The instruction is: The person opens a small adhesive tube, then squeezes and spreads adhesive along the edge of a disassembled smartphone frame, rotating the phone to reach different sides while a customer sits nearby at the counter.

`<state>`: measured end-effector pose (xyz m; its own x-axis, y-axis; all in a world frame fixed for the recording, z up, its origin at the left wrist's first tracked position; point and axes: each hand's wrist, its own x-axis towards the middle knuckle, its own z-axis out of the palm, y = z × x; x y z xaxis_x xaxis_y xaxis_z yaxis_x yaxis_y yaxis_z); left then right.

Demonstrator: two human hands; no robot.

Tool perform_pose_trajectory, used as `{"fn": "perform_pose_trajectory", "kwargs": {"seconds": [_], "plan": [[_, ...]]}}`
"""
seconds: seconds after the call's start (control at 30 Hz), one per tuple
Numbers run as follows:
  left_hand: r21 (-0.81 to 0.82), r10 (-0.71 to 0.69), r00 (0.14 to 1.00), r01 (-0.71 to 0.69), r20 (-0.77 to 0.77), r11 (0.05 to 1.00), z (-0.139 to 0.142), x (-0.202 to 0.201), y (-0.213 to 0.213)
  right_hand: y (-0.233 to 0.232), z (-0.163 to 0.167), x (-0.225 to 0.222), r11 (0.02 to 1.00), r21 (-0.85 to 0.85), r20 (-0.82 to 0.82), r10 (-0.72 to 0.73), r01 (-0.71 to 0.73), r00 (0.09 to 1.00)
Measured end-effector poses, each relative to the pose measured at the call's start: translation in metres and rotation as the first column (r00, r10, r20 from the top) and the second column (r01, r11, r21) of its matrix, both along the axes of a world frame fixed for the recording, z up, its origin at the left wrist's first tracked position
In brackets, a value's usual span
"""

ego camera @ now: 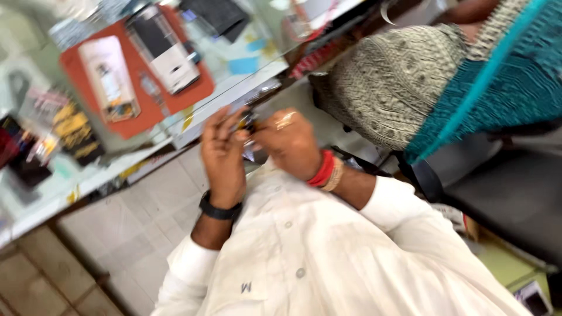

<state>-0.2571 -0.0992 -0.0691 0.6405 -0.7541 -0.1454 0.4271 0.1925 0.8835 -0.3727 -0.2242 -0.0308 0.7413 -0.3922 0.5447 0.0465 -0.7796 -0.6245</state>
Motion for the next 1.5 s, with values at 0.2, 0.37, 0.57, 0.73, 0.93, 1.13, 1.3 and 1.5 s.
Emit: {"fn": "perform_pose_trajectory", "kwargs": {"seconds": [0.2, 0.37, 0.57, 0.73, 0.93, 1.13, 1.3, 1.5], "plan": [[0.031, -0.158, 0.975, 0.165, -0.154, 0.986, -0.023, 0.031, 0.087, 0.075, -0.004, 0.031, 0.999, -0.040, -0.031, -0.010, 0.009, 0.999], [0.009, -0.113, 0.975, 0.117, -0.191, 0.993, -0.049, 0.071, 0.172, 0.173, -0.030, 0.077, 0.985, 0.172, -0.065, -0.016, 0.027, 0.998], [0.024, -0.013, 0.986, 0.017, -0.167, 1.000, -0.074, 0.096, 0.259, 0.260, -0.066, 0.122, 0.443, 0.893, -0.151, 0.114, 0.085, 0.982], [0.030, -0.008, 0.983, 0.014, -0.184, 0.999, -0.088, 0.106, 0.299, 0.289, -0.094, 0.132, 0.392, 0.920, -0.073, 0.110, 0.025, 0.991], [0.197, -0.008, 1.000, 0.011, -0.012, 0.980, -0.088, 0.117, 0.326, 0.311, -0.114, 0.135, 0.402, 0.915, -0.081, 0.077, 0.044, 0.994], [0.121, 0.008, 0.998, -0.016, 0.068, 0.992, -0.101, 0.121, 0.343, 0.326, -0.118, 0.131, 0.483, 0.876, -0.041, 0.108, -0.017, 0.993], [0.162, 0.116, 0.967, -0.080, -0.228, 0.984, -0.110, 0.128, 0.349, 0.343, -0.094, 0.133, 0.819, 0.557, -0.050, 0.199, -0.138, 0.979], [0.066, 0.059, 0.960, -0.042, -0.274, 0.997, -0.106, 0.137, 0.336, 0.350, -0.067, 0.148, 0.977, 0.203, -0.015, 0.067, -0.062, 0.998]]}}
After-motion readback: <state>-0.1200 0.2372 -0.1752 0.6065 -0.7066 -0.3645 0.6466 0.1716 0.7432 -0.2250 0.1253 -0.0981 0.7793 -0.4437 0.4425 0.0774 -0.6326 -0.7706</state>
